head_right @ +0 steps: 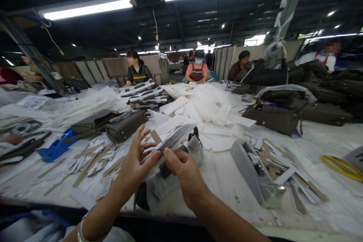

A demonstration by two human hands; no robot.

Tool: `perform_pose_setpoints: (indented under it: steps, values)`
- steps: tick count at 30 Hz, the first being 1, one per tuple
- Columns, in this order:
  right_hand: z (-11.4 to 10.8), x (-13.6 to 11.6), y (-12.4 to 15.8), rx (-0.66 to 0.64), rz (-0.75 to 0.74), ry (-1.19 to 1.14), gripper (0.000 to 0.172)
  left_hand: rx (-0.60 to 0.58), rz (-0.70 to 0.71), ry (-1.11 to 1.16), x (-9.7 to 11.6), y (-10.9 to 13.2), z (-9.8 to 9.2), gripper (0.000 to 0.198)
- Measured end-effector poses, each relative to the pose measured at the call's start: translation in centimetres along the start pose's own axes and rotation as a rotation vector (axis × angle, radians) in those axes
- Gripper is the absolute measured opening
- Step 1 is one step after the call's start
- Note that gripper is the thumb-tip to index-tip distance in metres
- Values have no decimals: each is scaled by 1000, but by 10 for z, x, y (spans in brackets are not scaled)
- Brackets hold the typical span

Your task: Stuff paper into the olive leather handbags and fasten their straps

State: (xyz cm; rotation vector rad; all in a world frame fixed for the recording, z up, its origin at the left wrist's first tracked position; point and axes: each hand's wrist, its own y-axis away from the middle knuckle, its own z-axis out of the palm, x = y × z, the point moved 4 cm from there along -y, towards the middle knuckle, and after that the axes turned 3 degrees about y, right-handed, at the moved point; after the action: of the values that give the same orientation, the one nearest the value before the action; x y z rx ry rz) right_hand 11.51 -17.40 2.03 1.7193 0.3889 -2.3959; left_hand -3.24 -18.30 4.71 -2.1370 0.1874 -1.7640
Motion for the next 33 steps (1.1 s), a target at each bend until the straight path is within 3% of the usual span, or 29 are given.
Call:
perform_pose_setpoints:
  steps: [2, 3, 7, 9, 13, 18, 24, 33]
  values:
    - [-1, 1, -2, 7, 44, -16, 38, -48, -116, 128, -3, -2, 2, 93]
    - [-1, 1, -3, 10, 70, -27, 38, -75, -149, 169, -3, -3, 3, 87]
    - [0, -3, -3, -54, 141, -105, 33, -139, -137, 149, 5, -4, 2, 36]
    - [-1, -6, 0, -93, 168, -212, 29, -130, -110, 107, 6, -3, 0, 26]
    - [-5, -6, 6, -82, 179, -382, 31, -79, -61, 89, 5, 0, -1, 23]
    - [0, 1, 9, -62, 77, -300, 33, -61, 71, 46, 12, 3, 4, 20]
    - [9, 9, 4, 73, -48, -214, 30, -11, 232, -167, 27, 11, 6, 14]
    - [15, 6, 5, 82, -128, -152, 25, 70, 497, -471, 45, 23, 2, 20]
